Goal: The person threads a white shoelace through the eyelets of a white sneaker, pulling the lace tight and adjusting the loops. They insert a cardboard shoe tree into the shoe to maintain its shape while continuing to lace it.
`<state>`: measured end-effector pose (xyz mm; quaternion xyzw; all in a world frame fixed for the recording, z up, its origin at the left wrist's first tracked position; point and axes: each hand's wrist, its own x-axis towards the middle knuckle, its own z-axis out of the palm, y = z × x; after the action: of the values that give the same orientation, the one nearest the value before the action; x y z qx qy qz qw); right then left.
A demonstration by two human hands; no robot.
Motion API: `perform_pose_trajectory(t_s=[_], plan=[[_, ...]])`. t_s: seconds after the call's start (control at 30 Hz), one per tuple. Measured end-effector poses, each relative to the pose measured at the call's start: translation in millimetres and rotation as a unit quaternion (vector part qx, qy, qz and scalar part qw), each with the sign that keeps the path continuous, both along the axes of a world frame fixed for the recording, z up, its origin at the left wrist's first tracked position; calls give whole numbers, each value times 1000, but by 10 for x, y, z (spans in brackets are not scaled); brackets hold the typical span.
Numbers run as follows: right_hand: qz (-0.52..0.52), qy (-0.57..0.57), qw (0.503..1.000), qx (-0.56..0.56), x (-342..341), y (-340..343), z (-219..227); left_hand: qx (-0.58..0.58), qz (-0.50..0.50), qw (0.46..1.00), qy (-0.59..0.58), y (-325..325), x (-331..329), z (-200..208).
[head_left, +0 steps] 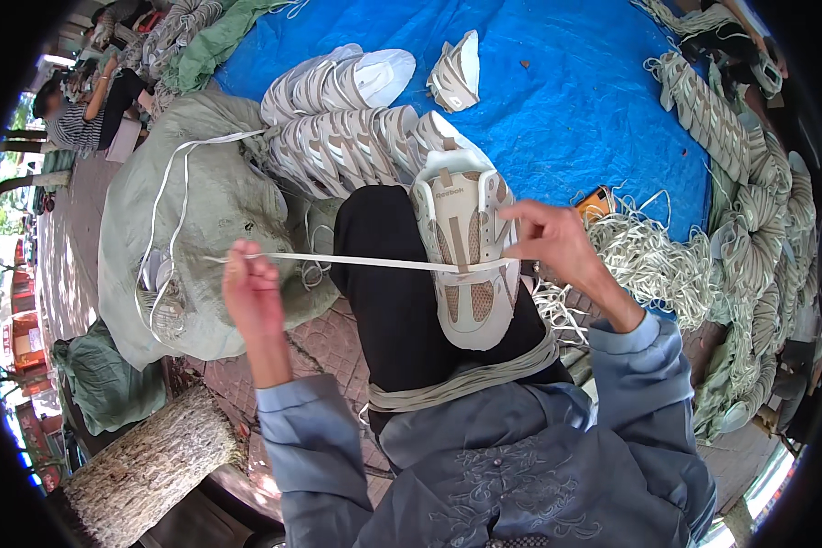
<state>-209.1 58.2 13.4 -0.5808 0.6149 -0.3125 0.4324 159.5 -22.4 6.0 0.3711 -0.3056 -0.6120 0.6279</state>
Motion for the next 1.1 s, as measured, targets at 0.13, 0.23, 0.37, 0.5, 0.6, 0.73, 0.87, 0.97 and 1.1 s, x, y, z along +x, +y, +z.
perform_pose_trajectory(t_s=[0.13, 0.23, 0.37, 0.5, 0.6, 0.73, 0.87, 0.97, 1.1], plan=[[12, 177, 982, 61, -166, 363, -560, -65, 47, 996, -36, -571, 2001, 135], [-31, 121, 990, 66, -97, 317, -988, -32, 237, 965, -107, -729, 3516, 539], [37, 196, 980, -18, -157, 327, -1251, -79, 358, 895, -254, -251, 5054, 1429], [-114, 290, 950, -4, -615, 414, -1412, -46, 451, 838, -304, 386, 5701, 2231], [-132, 167, 943, -254, -1323, 492, -1488, -18, 468, 832, -298, 589, 5698, 2332], [-480, -343, 806, 43, -2350, 866, -1265, 23, 492, 807, -325, 486, 5397, 1874], [-425, -549, 704, -147, -2991, 1112, -801, 61, 494, 762, -414, 314, 5067, 1509], [-292, -521, 767, -235, -3422, 1301, -452, 82, 543, 765, -336, 356, 4919, 1474], [-435, -447, 768, -146, -4370, 1824, -87, 86, 431, 856, -273, 508, 4958, 1526]])
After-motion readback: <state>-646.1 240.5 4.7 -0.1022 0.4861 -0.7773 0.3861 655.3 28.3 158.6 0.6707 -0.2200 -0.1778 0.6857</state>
